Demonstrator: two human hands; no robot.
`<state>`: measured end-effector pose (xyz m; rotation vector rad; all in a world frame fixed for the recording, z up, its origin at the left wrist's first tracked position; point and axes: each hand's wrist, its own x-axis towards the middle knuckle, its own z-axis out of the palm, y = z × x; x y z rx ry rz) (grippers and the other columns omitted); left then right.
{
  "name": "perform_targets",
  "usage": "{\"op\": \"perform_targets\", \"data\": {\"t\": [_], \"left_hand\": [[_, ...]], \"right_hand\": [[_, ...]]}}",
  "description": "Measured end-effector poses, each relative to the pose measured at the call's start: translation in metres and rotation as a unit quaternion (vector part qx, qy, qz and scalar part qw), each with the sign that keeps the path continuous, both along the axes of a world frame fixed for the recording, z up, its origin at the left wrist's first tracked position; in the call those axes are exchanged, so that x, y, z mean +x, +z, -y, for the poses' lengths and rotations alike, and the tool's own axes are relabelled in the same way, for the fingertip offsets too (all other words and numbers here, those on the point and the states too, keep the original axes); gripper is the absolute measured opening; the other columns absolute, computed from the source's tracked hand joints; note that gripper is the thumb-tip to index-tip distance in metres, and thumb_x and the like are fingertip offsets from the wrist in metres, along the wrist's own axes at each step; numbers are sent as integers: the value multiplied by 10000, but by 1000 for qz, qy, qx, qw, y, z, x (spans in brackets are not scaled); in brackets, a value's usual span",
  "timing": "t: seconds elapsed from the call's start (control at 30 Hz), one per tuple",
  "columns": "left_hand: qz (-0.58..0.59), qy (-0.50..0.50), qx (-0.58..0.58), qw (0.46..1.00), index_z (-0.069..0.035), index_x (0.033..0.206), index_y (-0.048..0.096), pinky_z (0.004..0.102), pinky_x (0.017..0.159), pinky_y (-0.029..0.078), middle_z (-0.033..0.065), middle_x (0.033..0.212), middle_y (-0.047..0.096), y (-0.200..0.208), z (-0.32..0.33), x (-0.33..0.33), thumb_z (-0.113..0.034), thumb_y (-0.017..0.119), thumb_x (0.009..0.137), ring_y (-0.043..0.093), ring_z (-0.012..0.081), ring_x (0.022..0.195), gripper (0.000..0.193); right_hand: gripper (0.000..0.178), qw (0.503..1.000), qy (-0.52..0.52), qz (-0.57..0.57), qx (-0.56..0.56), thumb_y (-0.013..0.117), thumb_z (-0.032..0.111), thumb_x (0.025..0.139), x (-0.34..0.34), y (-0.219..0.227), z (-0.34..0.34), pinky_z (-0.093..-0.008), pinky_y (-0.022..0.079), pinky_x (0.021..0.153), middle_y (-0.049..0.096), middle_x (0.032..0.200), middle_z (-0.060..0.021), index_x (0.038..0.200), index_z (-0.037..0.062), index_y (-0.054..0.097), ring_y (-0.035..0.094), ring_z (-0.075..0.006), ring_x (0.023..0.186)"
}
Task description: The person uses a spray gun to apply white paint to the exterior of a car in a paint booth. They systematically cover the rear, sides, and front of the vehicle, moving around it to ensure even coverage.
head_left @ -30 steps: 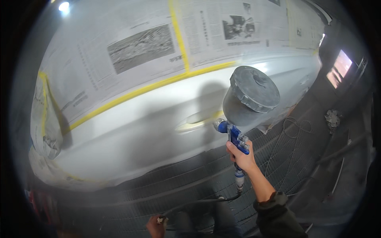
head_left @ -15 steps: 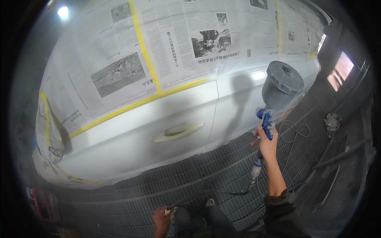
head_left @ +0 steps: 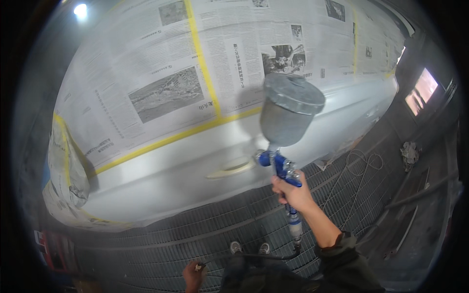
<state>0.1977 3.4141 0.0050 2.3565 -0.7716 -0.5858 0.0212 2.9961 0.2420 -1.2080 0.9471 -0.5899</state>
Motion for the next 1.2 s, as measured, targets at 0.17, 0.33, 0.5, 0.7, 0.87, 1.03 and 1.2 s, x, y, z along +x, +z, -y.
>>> {"op": "perform_targets", "data": {"t": [0.17,0.33,0.5,0.7,0.87,1.03,1.2], "left_hand": [[-14,28,33,999,2,905,713,451,692,522,175,824,666,-18,-28,18,-52,806,788,654,333,759,159],[-29,9,63,998,3,915,721,435,684,538,180,834,693,-20,-9,19,-45,802,790,682,310,764,156],[-48,-16,54,997,0,909,726,418,688,536,177,849,704,-18,34,3,-35,803,764,694,298,772,167],[-58,-50,-9,997,-10,898,726,410,686,526,164,840,691,-18,106,-47,-79,797,760,683,324,775,169],[-38,-88,18,995,-6,903,722,419,672,516,165,856,689,-1,190,-112,-114,808,755,669,351,774,203],[-45,-75,-23,996,-22,898,727,430,676,513,157,855,690,7,256,-181,-126,817,754,664,342,773,200],[-48,-129,45,989,-71,979,737,458,691,509,156,866,699,-1,312,-214,-169,767,813,653,362,786,195]], "right_hand": [[218,990,126,34,46,705,225,923,52,6,-20,-229,406,470,543,679,0,889,50,579,499,-69,561],[237,982,170,71,26,697,231,937,55,20,-4,-239,385,444,520,654,-3,873,40,571,476,-73,528],[270,999,36,5,-38,709,256,939,12,26,38,-244,397,436,526,644,-7,907,27,569,475,-80,503],[203,997,-34,7,-74,658,159,946,-62,39,115,-249,389,419,508,640,-15,856,39,521,463,-84,507],[191,996,-40,10,-76,643,145,946,-124,46,184,-247,358,413,481,641,1,832,58,516,441,-72,533],[181,997,-19,10,-76,634,115,939,-189,48,254,-241,337,420,464,627,20,807,72,519,416,-59,531],[136,996,-26,-12,-84,651,122,935,-228,45,309,-239,336,427,470,621,22,865,63,550,418,-55,525]]}}
